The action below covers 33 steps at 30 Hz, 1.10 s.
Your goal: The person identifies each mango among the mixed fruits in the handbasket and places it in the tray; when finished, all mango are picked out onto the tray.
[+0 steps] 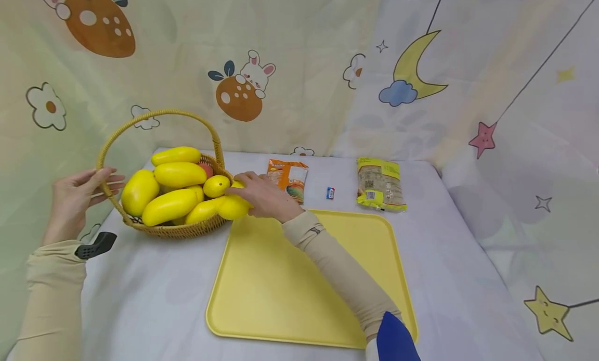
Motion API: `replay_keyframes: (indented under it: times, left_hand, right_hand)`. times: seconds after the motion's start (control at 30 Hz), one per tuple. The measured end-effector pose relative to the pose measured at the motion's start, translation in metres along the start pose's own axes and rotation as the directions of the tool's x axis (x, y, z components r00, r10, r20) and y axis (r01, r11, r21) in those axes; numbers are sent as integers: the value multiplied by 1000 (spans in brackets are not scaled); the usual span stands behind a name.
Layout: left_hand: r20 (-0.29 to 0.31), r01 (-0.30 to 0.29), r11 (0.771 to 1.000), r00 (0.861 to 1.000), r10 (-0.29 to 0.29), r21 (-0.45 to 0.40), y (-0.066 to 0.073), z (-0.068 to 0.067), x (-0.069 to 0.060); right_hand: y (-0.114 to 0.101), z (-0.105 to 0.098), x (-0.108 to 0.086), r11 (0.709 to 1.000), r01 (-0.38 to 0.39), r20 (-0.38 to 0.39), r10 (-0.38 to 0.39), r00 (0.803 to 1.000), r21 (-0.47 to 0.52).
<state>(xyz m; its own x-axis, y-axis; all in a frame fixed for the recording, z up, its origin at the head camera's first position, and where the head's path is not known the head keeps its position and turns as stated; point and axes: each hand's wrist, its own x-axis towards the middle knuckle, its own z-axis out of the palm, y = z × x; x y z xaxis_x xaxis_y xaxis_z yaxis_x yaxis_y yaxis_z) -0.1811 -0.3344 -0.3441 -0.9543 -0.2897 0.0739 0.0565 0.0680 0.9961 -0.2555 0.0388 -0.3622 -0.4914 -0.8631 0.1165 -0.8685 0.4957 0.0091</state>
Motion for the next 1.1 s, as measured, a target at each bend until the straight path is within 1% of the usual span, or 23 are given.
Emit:
replay_keyframes:
  times: [0.23, 0.4, 0.5, 0.6, 0.8, 0.9, 1.1]
  left_hand:
    - [9, 18, 1000, 1000, -18, 9, 1, -1, 0]
    - [8, 28, 999, 1000, -27, -29, 3, -3, -3]
    - [5, 27, 999, 1000, -27, -43, 4, -2, -3]
    - [4, 30, 999, 1000, -30, -40, 3, 0, -2]
    - [-5, 37, 999, 999, -37, -20, 3, 0, -2]
    - [-8, 37, 999, 999, -37, -19, 3, 1, -3]
    - [-15, 16, 1000, 1000, -16, -18, 2, 2, -2]
  right_hand:
    - [3, 25, -9, 1000, 22, 61, -22, 998, -8]
    - [-1, 40, -8, 999, 49, 107, -49, 993, 1]
    - [-2, 45, -8, 999, 35, 145, -37, 989, 13]
    - [-3, 49, -9, 1000, 23, 170, -25, 985, 14]
    - [-4, 54, -8, 999, 29, 176, -32, 984, 18]
    - [-4, 57, -8, 999, 32, 189, -32, 981, 3]
    - [-3, 61, -8, 999, 36, 199, -29, 979, -29]
